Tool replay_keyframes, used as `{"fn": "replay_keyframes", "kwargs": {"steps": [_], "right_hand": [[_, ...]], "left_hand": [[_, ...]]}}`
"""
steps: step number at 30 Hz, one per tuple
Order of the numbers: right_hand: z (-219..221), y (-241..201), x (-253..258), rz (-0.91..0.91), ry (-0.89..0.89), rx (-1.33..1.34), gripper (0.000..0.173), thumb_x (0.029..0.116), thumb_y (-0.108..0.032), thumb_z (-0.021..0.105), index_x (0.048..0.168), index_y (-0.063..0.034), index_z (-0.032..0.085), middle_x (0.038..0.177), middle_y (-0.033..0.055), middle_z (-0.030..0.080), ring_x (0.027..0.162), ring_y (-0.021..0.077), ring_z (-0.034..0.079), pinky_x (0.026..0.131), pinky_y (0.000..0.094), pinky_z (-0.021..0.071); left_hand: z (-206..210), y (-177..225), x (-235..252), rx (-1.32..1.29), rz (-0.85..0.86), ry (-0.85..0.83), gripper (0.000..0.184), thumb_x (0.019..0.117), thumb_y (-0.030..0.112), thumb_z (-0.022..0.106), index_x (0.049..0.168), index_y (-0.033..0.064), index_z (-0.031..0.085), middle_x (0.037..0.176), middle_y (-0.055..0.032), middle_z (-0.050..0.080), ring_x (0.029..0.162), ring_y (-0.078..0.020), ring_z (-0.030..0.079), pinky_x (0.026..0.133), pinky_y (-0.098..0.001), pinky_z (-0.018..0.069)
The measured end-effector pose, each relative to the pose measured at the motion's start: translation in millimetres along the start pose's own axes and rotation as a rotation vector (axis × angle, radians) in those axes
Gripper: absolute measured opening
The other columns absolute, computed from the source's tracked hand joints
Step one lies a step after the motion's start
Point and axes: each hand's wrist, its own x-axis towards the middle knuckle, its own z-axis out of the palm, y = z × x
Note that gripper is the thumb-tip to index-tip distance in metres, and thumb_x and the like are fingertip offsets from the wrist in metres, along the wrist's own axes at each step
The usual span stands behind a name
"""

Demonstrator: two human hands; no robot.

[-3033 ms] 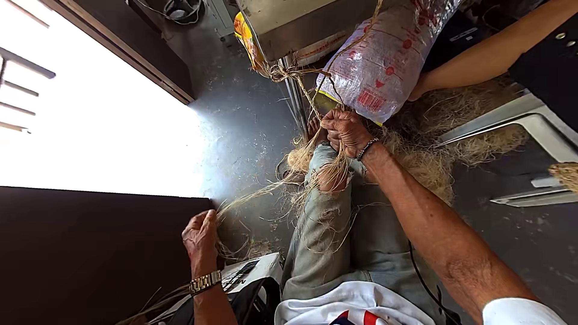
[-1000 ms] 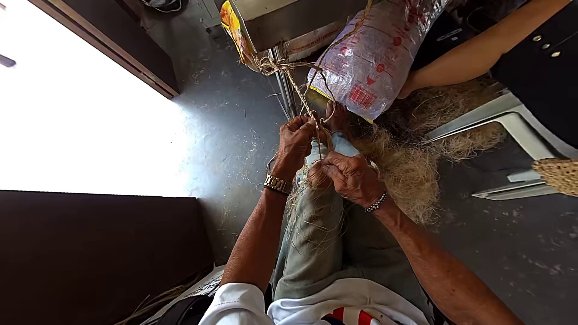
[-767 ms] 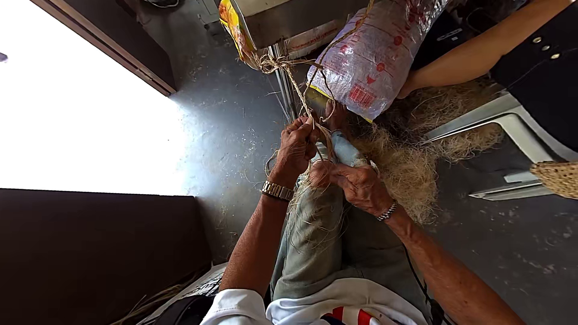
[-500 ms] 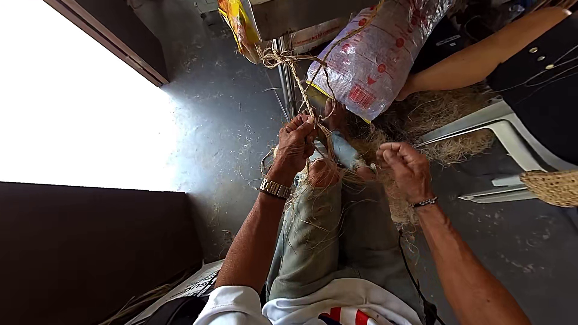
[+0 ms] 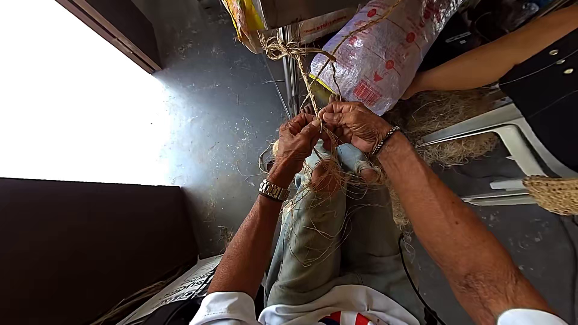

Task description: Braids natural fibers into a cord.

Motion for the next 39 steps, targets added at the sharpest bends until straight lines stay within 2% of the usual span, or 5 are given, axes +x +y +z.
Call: {"fn": "replay_keyframes", "kwargs": {"steps": [11,17,25,35,39], "right_hand": [[-1,9,13,-0.068,-0.02,-0.039,0.006,0.1001,-0.003,0.059,0.095,-0.0047,0.062,0.06,-0.0009,0.054,0.038,0.0012,0.032,0.034,0.016,0.025],[4,19,17,-0.401,0.049,-0.465,0.009,0.0962,-0.005,0.064,0.087,-0.004,0.063,0.064,-0.0023,0.054,0.047,0.0019,0.043,0.044,0.0177,0.0361],[24,34,12,-0.573,0.216,-0.617,0.008,0.0967,-0.003,0.061,0.091,0.001,0.064,0.079,0.0058,0.061,0.071,0.0079,0.059,0.07,0.0242,0.0517],[41,33,0,-0.188,0.101,0.117,0.009,0.1066,-0.007,0.049,0.1,-0.007,0.055,0.061,-0.0001,0.051,0.039,0.0033,0.035,0.034,0.0167,0.0267],[34,35,3,-0.17,0.053,0.183,0.011,0.1063,-0.007,0.048,0.097,-0.0091,0.054,0.057,-0.0034,0.041,0.04,0.0044,0.034,0.035,0.0175,0.0278]], "left_hand": [[-6,-4,3,0.118,0.071,0.024,0.014,0.0999,0.001,0.057,0.087,0.006,0.06,0.059,0.0035,0.052,0.044,-0.0019,0.043,0.041,-0.0158,0.034],[-12,4,-3,0.629,0.222,0.128,0.012,0.096,0.012,0.061,0.086,0.0073,0.067,0.072,0.0034,0.062,0.067,-0.0037,0.058,0.066,-0.0261,0.0479],[8,4,-61,0.801,0.259,0.228,0.015,0.1023,0.014,0.055,0.092,0.0082,0.063,0.066,-0.0044,0.055,0.05,-0.0147,0.049,0.046,-0.0305,0.0411],[12,-25,-89,0.856,0.345,0.227,0.015,0.0941,0.012,0.058,0.082,0.0099,0.065,0.069,0.0006,0.057,0.061,-0.0109,0.055,0.056,-0.0317,0.0469],[-11,-8,-89,0.788,0.312,0.33,0.024,0.1018,0.02,0.059,0.113,0.002,0.07,0.098,-0.0091,0.068,0.083,-0.0153,0.065,0.074,-0.034,0.0552]]}}
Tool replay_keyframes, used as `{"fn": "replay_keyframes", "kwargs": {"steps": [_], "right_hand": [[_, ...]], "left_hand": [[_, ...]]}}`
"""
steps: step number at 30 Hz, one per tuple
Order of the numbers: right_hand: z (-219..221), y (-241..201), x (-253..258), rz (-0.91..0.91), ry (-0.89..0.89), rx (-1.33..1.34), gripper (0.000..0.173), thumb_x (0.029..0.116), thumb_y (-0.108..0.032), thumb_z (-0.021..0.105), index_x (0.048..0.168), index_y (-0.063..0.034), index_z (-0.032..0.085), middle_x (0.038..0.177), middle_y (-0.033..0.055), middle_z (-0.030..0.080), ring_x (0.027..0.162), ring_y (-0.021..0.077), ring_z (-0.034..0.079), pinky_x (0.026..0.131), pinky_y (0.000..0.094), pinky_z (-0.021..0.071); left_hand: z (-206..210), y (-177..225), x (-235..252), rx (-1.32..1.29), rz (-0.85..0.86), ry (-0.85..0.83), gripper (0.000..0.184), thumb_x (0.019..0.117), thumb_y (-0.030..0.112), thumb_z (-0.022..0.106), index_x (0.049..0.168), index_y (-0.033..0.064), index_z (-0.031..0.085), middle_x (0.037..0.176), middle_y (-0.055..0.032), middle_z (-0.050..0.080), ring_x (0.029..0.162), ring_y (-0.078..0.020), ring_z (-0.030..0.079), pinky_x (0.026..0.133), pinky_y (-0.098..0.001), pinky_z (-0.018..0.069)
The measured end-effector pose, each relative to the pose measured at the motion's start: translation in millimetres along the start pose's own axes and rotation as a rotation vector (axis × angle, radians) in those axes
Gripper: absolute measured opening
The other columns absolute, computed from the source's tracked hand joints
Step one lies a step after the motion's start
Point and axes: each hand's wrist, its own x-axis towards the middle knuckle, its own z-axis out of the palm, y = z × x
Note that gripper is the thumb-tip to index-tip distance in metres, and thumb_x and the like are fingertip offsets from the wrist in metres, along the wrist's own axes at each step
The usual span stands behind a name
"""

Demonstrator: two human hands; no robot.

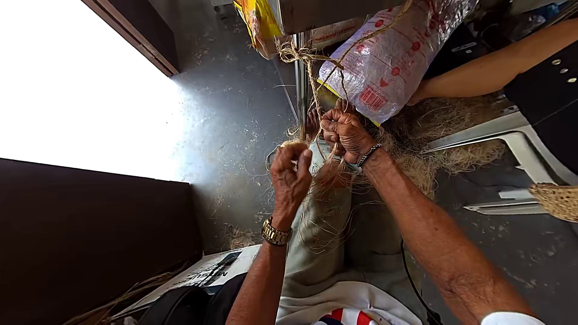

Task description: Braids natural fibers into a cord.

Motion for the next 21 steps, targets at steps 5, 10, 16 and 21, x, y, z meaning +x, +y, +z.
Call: {"fn": "replay_keyframes", "kwargs": {"steps": [5,10,16,21], "right_hand": [[0,4,4,-0.033,0.008,0.001,0.013,0.1036,-0.003,0.052,0.092,-0.0092,0.056,0.058,-0.0049,0.04,0.043,0.0035,0.034,0.039,0.0172,0.0301],[-9,4,5,-0.083,0.016,-0.048,0.015,0.1025,-0.002,0.053,0.09,-0.0092,0.056,0.058,-0.0058,0.044,0.043,0.0014,0.034,0.04,0.0165,0.0296],[-20,2,5,-0.094,-0.006,-0.067,0.012,0.1018,-0.004,0.054,0.092,-0.0088,0.059,0.055,-0.0066,0.04,0.04,0.0014,0.029,0.038,0.017,0.0271],[-21,-1,4,-0.079,0.011,-0.073,0.012,0.1007,-0.003,0.056,0.091,-0.0092,0.059,0.055,-0.0064,0.039,0.04,0.0019,0.028,0.038,0.0176,0.0264]], "left_hand": [[2,10,28,-0.113,-0.06,-0.159,0.04,0.106,0.027,0.054,0.142,0.0095,0.056,0.114,-0.0094,0.071,0.088,-0.015,0.068,0.074,-0.0339,0.0567],[23,12,45,-0.192,-0.112,-0.219,0.018,0.1049,0.02,0.056,0.101,0.0072,0.069,0.069,-0.0028,0.058,0.05,-0.0098,0.047,0.047,-0.0251,0.0392],[-28,-27,30,-0.664,-0.327,-0.351,0.016,0.1016,0.02,0.054,0.091,0.0191,0.065,0.073,0.0089,0.058,0.064,-0.0032,0.056,0.065,-0.0239,0.0527],[-114,-105,-15,-0.24,-0.643,0.11,0.021,0.1043,0.016,0.052,0.087,0.0104,0.063,0.069,0.0052,0.058,0.057,-0.0051,0.053,0.059,-0.0236,0.0505]]}}
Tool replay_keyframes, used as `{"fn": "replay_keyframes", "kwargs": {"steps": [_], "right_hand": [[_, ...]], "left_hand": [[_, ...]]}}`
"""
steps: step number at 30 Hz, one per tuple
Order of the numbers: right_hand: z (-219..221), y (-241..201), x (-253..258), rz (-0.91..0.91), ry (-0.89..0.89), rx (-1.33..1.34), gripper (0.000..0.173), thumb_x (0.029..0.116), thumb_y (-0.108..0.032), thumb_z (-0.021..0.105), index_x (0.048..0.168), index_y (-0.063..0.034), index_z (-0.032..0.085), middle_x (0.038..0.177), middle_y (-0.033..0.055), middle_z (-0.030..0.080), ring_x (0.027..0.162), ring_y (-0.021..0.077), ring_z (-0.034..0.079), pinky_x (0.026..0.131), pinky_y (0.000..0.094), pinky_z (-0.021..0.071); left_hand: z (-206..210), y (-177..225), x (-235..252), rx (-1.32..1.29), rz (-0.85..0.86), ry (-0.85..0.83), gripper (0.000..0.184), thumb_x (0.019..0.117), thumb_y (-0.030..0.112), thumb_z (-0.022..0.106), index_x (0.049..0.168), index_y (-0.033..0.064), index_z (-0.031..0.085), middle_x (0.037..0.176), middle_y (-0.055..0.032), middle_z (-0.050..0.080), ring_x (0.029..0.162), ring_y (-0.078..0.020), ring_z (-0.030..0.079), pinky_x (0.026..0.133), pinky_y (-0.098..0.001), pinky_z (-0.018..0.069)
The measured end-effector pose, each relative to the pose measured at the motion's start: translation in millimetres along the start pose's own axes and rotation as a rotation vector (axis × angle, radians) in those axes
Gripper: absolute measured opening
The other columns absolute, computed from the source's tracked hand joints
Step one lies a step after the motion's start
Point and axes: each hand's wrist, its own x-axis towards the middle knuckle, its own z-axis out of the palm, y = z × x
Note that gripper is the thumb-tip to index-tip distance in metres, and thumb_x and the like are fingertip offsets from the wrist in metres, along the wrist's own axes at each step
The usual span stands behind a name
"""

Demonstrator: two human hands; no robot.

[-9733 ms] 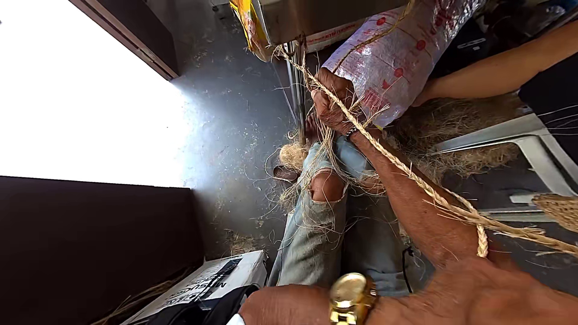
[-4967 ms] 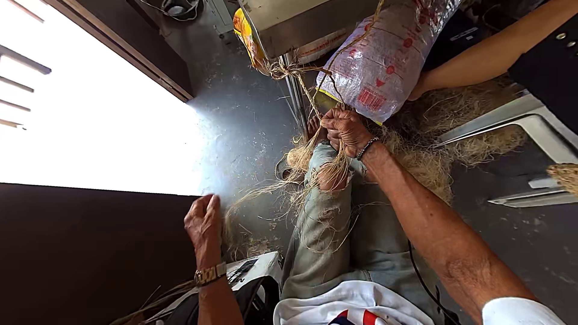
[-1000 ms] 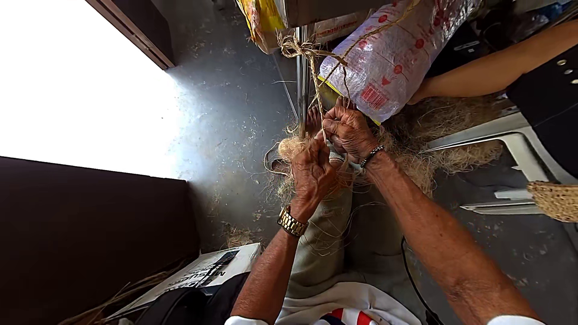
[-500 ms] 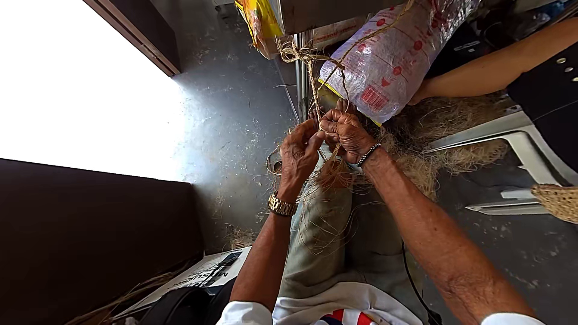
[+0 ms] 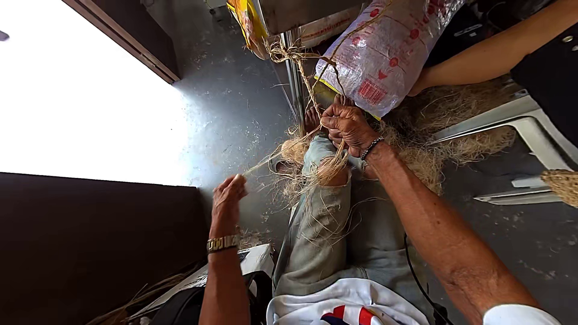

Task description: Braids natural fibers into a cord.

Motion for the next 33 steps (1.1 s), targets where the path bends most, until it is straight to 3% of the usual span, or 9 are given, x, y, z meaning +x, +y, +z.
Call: {"fn": "replay_keyframes", "kwargs": {"steps": [3,6,11,15,20,23,26,28,33], "right_hand": [[1,0,0,0.002,-0.017,0.028,0.012,0.1009,-0.003,0.055,0.09,-0.009,0.058,0.054,-0.0063,0.036,0.04,0.0025,0.027,0.038,0.0183,0.026],[4,3,1,0.024,-0.027,0.047,0.012,0.1018,-0.004,0.055,0.092,-0.0103,0.058,0.054,-0.0069,0.036,0.039,0.002,0.028,0.038,0.0177,0.0262],[6,1,-2,0.031,-0.019,0.037,0.013,0.103,-0.004,0.053,0.091,-0.0101,0.057,0.054,-0.0064,0.038,0.04,0.0021,0.03,0.037,0.017,0.0278],[8,5,0,-0.003,0.003,-0.016,0.016,0.1035,-0.006,0.055,0.088,-0.0092,0.057,0.059,-0.0058,0.044,0.044,0.0016,0.032,0.041,0.017,0.0279],[2,11,-1,-0.005,0.015,-0.047,0.018,0.1036,-0.006,0.055,0.086,-0.0071,0.056,0.058,-0.0051,0.043,0.044,0.0024,0.035,0.042,0.0174,0.0318],[2,10,-1,-0.057,-0.003,-0.164,0.016,0.1016,-0.004,0.058,0.086,-0.0034,0.059,0.061,-0.0016,0.052,0.047,0.0037,0.044,0.046,0.0181,0.0386],[-6,4,-1,-0.169,-0.031,-0.492,0.013,0.0999,-0.006,0.061,0.088,-0.0007,0.064,0.072,0.0036,0.067,0.064,0.0064,0.061,0.065,0.0241,0.051],[-12,-2,-3,-0.249,-0.021,-0.694,0.013,0.098,-0.007,0.063,0.088,-0.001,0.067,0.078,0.0038,0.065,0.073,0.0066,0.062,0.073,0.0264,0.0528],[-6,-11,-43,-0.36,0.13,-0.964,0.015,0.0977,-0.011,0.063,0.083,-0.0078,0.063,0.07,0.0055,0.059,0.058,0.015,0.055,0.054,0.0339,0.0465]], "left_hand": [[-31,-2,-9,0.46,0.011,0.198,0.033,0.102,0.031,0.061,0.111,0.0002,0.069,0.094,-0.0113,0.066,0.083,-0.0185,0.06,0.079,-0.0426,0.0498],[-4,35,-20,0.47,0.229,0.137,0.041,0.1021,0.028,0.061,0.129,-0.0027,0.062,0.12,-0.021,0.067,0.112,-0.0288,0.065,0.099,-0.0515,0.0498],[96,87,-29,0.319,0.56,-0.249,0.044,0.1019,0.023,0.062,0.142,0.0068,0.055,0.12,-0.0122,0.069,0.1,-0.0188,0.07,0.084,-0.038,0.0587],[161,95,-17,0.121,0.68,-0.358,0.026,0.0983,0.008,0.064,0.123,-0.0013,0.066,0.096,-0.0113,0.073,0.071,-0.0129,0.067,0.066,-0.029,0.0569],[176,87,-1,0.081,0.708,-0.311,0.009,0.0949,0.005,0.065,0.091,0.0017,0.072,0.075,-0.0008,0.066,0.063,-0.0033,0.057,0.06,-0.0214,0.0481],[172,88,7,0.085,0.68,-0.329,0.008,0.0933,0.005,0.065,0.086,0.004,0.07,0.068,0.0032,0.062,0.058,-0.0002,0.053,0.055,-0.019,0.0432],[171,87,9,0.101,0.659,-0.328,0.009,0.0935,0.005,0.064,0.087,0.0045,0.07,0.067,0.0032,0.06,0.057,-0.0007,0.052,0.055,-0.0193,0.0425],[171,87,4,0.12,0.665,-0.326,0.01,0.0955,0.005,0.062,0.087,0.0024,0.067,0.067,0.0001,0.057,0.057,-0.0034,0.049,0.055,-0.0201,0.0404],[186,77,1,-0.053,0.571,-0.301,0.011,0.0945,0.008,0.063,0.084,0.0063,0.068,0.063,0.0037,0.056,0.053,-0.0034,0.049,0.051,-0.0211,0.0401]]}}
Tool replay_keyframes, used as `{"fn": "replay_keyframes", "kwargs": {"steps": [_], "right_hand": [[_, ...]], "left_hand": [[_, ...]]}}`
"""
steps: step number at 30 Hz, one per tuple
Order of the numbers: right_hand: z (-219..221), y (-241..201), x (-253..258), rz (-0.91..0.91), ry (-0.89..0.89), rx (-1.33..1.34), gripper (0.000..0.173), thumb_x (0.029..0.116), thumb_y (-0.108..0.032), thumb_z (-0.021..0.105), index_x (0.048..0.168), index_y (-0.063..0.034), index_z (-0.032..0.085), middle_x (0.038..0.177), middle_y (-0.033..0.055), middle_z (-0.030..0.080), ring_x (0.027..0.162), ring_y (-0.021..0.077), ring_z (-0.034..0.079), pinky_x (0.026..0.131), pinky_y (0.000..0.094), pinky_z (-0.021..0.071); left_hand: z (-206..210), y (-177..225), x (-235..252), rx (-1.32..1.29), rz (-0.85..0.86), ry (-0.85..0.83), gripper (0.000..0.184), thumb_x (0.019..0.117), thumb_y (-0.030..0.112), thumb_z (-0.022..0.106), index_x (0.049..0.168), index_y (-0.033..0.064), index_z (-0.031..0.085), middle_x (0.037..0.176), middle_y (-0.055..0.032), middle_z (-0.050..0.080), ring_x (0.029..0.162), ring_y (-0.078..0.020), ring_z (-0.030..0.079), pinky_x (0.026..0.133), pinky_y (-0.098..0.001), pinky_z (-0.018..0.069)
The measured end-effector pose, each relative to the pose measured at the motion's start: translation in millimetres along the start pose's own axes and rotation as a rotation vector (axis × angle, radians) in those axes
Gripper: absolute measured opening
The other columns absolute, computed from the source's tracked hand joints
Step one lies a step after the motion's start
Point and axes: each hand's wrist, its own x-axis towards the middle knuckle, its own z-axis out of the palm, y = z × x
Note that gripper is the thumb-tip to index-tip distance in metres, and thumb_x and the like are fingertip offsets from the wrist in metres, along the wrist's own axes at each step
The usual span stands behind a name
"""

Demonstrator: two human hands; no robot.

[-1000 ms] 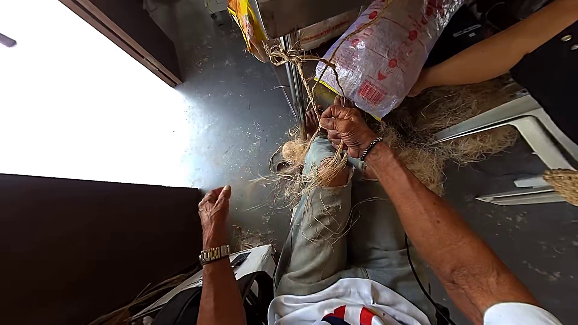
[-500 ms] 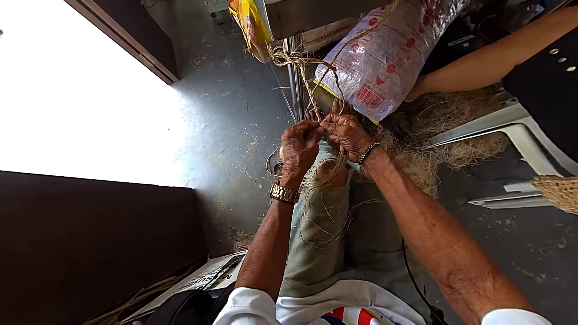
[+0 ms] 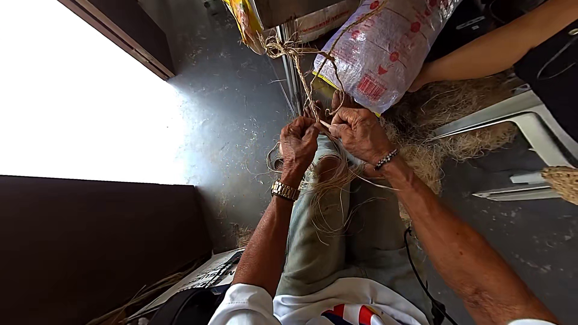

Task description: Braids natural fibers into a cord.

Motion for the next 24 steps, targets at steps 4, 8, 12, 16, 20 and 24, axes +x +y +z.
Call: {"fn": "replay_keyframes", "kwargs": {"steps": [4,8,12,16,20,24], "right_hand": [[11,-21,-38,-0.059,0.122,-0.133,0.01,0.0952,-0.006,0.058,0.094,-0.0039,0.068,0.071,0.0095,0.064,0.059,0.0244,0.063,0.052,0.0445,0.0519],[21,-11,-76,-0.12,0.281,-0.188,0.018,0.0964,-0.008,0.057,0.099,-0.0024,0.075,0.081,0.0112,0.067,0.07,0.0236,0.067,0.06,0.0395,0.0553],[11,7,-108,-0.158,0.264,-0.086,0.019,0.0994,-0.013,0.059,0.097,-0.0043,0.076,0.082,0.0075,0.072,0.074,0.0162,0.069,0.07,0.0357,0.0565],[-7,40,-157,-0.013,0.084,0.207,0.021,0.0999,-0.012,0.058,0.098,0.0002,0.075,0.082,0.0019,0.074,0.073,0.0038,0.069,0.073,0.0227,0.0598],[-28,102,-234,0.457,-0.015,0.272,0.02,0.0965,-0.02,0.061,0.095,-0.0048,0.074,0.074,-0.003,0.07,0.053,0.0013,0.054,0.049,0.0207,0.0444],[-51,140,-268,0.669,-0.01,-0.163,0.03,0.1025,-0.022,0.062,0.116,0.0038,0.071,0.107,0.0233,0.071,0.094,0.0361,0.069,0.088,0.0573,0.0551]], "left_hand": [[0,22,-28,-0.182,-0.216,-0.085,0.018,0.1045,0.023,0.055,0.092,0.0133,0.062,0.056,-0.0026,0.05,0.036,-0.0073,0.031,0.034,-0.0186,0.0244],[18,28,-17,-0.536,-0.365,0.018,0.016,0.1061,0.01,0.05,0.093,0.0089,0.06,0.065,-0.0011,0.06,0.038,-0.0005,0.032,0.034,-0.0152,0.0241],[24,40,-20,-0.631,-0.428,0.023,0.018,0.1075,0.011,0.045,0.095,0.0114,0.058,0.064,0.0024,0.055,0.039,0.0007,0.031,0.035,-0.013,0.0241],[21,45,-25,-0.684,-0.438,0.006,0.018,0.1079,0.014,0.044,0.096,0.0171,0.056,0.064,0.0051,0.05,0.043,-0.0002,0.037,0.039,-0.0129,0.0324],[19,34,-21,-0.74,-0.369,0.045,0.02,0.1076,0.011,0.045,0.092,0.014,0.057,0.059,0.0045,0.048,0.044,-0.0028,0.042,0.04,-0.0154,0.0361],[13,28,-20,-0.697,-0.3,0.026,0.017,0.1055,0.01,0.049,0.092,0.0121,0.06,0.058,0.0041,0.048,0.044,-0.0025,0.043,0.042,-0.0152,0.0386]]}}
